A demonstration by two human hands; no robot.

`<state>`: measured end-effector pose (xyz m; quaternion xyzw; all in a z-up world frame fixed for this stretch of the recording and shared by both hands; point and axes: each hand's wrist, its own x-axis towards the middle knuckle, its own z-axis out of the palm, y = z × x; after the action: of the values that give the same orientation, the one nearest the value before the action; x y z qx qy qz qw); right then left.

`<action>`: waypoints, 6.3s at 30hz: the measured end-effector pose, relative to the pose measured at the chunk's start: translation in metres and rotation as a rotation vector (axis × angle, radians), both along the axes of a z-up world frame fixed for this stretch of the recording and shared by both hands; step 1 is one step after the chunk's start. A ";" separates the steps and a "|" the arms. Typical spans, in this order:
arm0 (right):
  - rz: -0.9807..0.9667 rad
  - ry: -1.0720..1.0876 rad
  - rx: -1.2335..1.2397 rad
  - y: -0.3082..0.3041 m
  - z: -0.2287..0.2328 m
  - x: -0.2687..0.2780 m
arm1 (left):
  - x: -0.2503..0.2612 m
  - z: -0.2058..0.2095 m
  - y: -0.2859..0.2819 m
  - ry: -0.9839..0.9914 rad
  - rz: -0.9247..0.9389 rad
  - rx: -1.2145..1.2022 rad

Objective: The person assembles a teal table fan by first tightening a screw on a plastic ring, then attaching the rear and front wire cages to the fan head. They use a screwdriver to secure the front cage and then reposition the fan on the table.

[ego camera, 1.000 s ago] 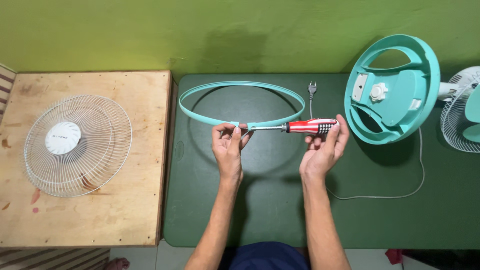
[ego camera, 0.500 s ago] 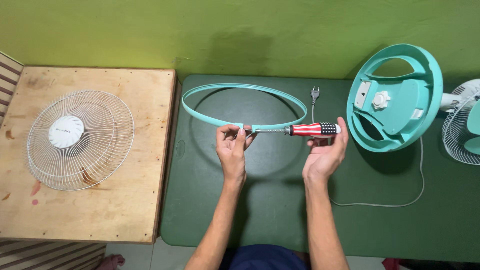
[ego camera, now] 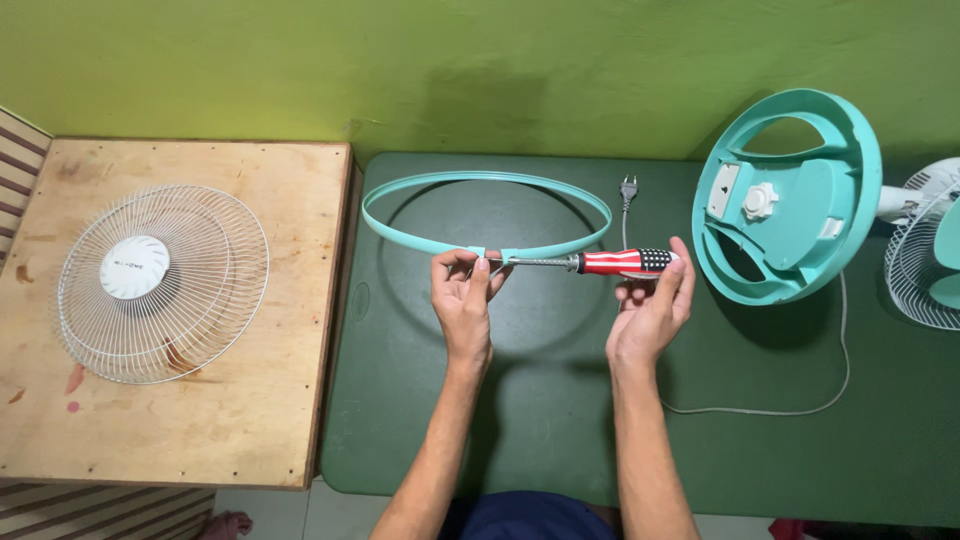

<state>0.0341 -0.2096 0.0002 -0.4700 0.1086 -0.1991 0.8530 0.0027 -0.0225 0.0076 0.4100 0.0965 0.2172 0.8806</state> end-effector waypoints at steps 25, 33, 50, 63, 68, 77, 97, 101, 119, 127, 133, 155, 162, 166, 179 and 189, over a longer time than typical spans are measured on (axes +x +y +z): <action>-0.032 -0.043 -0.024 -0.008 0.002 -0.014 | -0.013 0.002 -0.010 0.031 -0.011 0.019; -0.017 -0.022 -0.053 -0.031 0.004 -0.010 | -0.012 0.009 -0.030 0.034 -0.015 0.029; 0.149 0.017 0.034 -0.103 0.008 0.014 | -0.009 0.014 -0.093 0.056 0.044 0.025; 0.212 0.049 0.102 -0.136 -0.008 0.026 | -0.009 0.003 -0.124 0.079 0.060 0.045; 0.241 0.000 0.050 -0.124 -0.005 0.028 | -0.006 0.004 -0.115 0.075 0.093 0.055; 0.192 -0.017 0.017 -0.117 -0.009 0.033 | 0.001 0.006 -0.105 0.049 0.078 0.041; 0.180 -0.013 0.057 -0.106 -0.014 0.028 | -0.001 0.012 -0.098 0.039 0.056 0.053; 0.158 -0.034 0.002 -0.105 -0.012 0.032 | 0.002 0.013 -0.097 0.046 0.081 0.037; 0.137 0.009 0.064 -0.099 -0.013 0.032 | 0.001 0.008 -0.103 0.053 0.094 0.022; 0.171 0.043 0.063 -0.101 -0.020 0.034 | 0.001 0.010 -0.103 0.067 0.107 0.043; 0.175 0.058 0.080 -0.107 -0.022 0.035 | 0.002 0.007 -0.107 0.073 0.097 0.052; 0.124 0.047 0.145 -0.110 -0.017 0.039 | 0.004 0.004 -0.111 0.086 0.102 0.060; 0.139 -0.027 0.068 -0.111 -0.017 0.038 | 0.004 0.005 -0.110 0.075 0.099 0.051; 0.194 -0.003 0.150 -0.112 -0.018 0.037 | 0.003 0.005 -0.110 0.061 0.109 0.039; 0.188 0.057 0.181 -0.109 -0.009 0.034 | -0.001 0.006 -0.108 0.083 0.113 0.033; 0.168 0.086 0.253 -0.119 -0.001 0.036 | 0.002 0.013 -0.113 0.065 0.064 0.060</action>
<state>0.0705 -0.3288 -0.0008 -0.3745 0.1295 -0.0913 0.9136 0.0049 -0.1359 0.0205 0.4396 0.1314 0.2348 0.8569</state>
